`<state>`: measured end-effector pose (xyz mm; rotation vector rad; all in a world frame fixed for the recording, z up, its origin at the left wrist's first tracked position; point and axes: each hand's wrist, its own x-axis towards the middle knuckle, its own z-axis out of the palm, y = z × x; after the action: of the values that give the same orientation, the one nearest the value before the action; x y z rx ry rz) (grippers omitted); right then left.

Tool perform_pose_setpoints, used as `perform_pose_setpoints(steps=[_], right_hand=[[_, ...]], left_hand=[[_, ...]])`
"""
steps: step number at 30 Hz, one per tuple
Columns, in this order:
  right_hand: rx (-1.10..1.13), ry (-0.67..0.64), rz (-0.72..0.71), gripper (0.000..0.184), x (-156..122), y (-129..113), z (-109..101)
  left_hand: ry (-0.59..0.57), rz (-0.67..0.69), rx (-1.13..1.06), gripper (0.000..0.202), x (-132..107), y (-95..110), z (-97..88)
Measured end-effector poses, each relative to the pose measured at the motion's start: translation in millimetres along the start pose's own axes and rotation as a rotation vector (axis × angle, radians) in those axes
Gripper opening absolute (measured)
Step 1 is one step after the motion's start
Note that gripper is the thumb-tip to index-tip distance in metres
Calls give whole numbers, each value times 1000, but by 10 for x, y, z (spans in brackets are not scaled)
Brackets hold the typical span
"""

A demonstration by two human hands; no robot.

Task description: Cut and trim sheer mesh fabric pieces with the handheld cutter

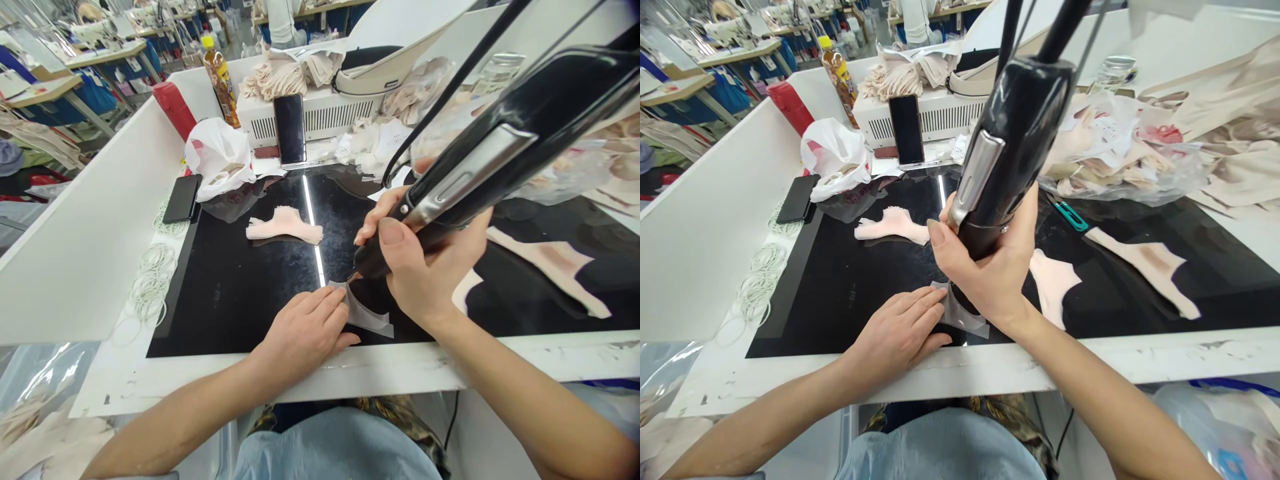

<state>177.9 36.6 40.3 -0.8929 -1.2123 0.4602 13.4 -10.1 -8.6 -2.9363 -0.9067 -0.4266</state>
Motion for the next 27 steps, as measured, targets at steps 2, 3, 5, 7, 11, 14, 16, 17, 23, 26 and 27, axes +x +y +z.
perform_pose_setpoints(steps=[2,3,5,7,11,14,16,17,23,26,27], right_hand=[[-9,-1,0,52,5,-8,6],[-1,2,-9,52,6,-12,11],[19,12,-33,52,10,-18,23],[24,15,-39,51,12,-20,32],[8,37,15,50,15,-19,32],[50,17,21,47,18,-10,18],[63,-20,5,43,24,6,18],[74,-30,-11,41,29,17,24],[287,8,-138,37,62,75,125],[301,3,-141,37,61,97,147],[298,6,-135,38,57,104,148]], left_hand=[[-1,1,2,41,0,-3,-1],[1,1,3,41,0,-3,-1],[3,1,1,41,-1,-2,-1],[1,0,-3,40,-3,-1,0],[-2,0,-13,39,-4,-3,2],[2,2,-10,39,-6,-8,6],[4,4,-6,39,-4,-9,9],[7,5,-4,39,-2,-9,11],[42,6,-3,38,11,-4,21],[41,13,1,38,11,-1,20],[39,14,2,38,11,0,20]])
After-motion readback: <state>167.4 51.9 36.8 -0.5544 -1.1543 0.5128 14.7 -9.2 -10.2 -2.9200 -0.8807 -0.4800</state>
